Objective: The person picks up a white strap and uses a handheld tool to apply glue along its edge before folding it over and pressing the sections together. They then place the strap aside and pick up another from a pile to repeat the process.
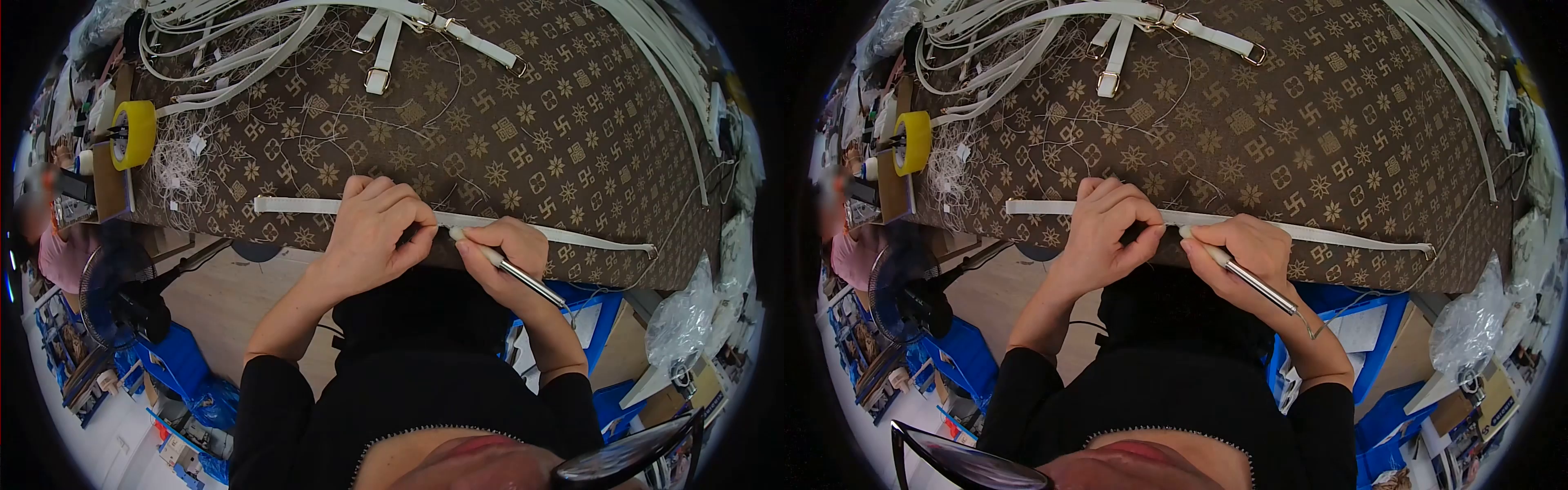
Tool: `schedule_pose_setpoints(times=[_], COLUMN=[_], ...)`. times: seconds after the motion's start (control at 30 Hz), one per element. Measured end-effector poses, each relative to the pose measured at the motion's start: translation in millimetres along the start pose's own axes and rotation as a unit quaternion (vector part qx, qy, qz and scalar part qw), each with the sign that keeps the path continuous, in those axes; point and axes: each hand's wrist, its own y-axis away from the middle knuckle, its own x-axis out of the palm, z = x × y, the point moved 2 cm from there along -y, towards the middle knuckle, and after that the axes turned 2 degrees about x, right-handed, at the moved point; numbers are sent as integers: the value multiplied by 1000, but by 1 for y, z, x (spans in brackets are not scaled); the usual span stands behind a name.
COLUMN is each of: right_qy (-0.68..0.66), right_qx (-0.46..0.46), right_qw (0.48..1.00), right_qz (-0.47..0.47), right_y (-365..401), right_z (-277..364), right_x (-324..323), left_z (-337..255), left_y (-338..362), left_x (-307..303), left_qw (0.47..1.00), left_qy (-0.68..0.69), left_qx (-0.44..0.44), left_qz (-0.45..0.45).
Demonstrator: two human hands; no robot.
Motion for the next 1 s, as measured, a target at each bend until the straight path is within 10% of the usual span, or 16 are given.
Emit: schedule_pose_setpoints(times=[0.3,0.4,0.5,0.6,0.7,1.0], right_qy=[-39,-84,-107,-120,-118,-150], right_qx=[13,36,43,42,32,61], right_qw=[999,995,993,991,991,985], right_qz=[-11,-31,-40,-46,-46,-58], right_y=[4,11,13,13,13,19], right_z=[-3,-9,-10,-11,-12,-14], right_x=[-3,-3,-5,-4,-7,-9], left_z=[2,20,30,21,6,4], left_y=[2,10,14,22,18,27], left_x=[-3,-12,-39,-58,-47,-7], left_qw=[1000,887,843,971,986,976], left_qy=[14,390,279,9,-149,-196], left_qx=[-6,-113,-176,-141,-75,11], left_qz=[-1,-220,-424,-194,11,-97])
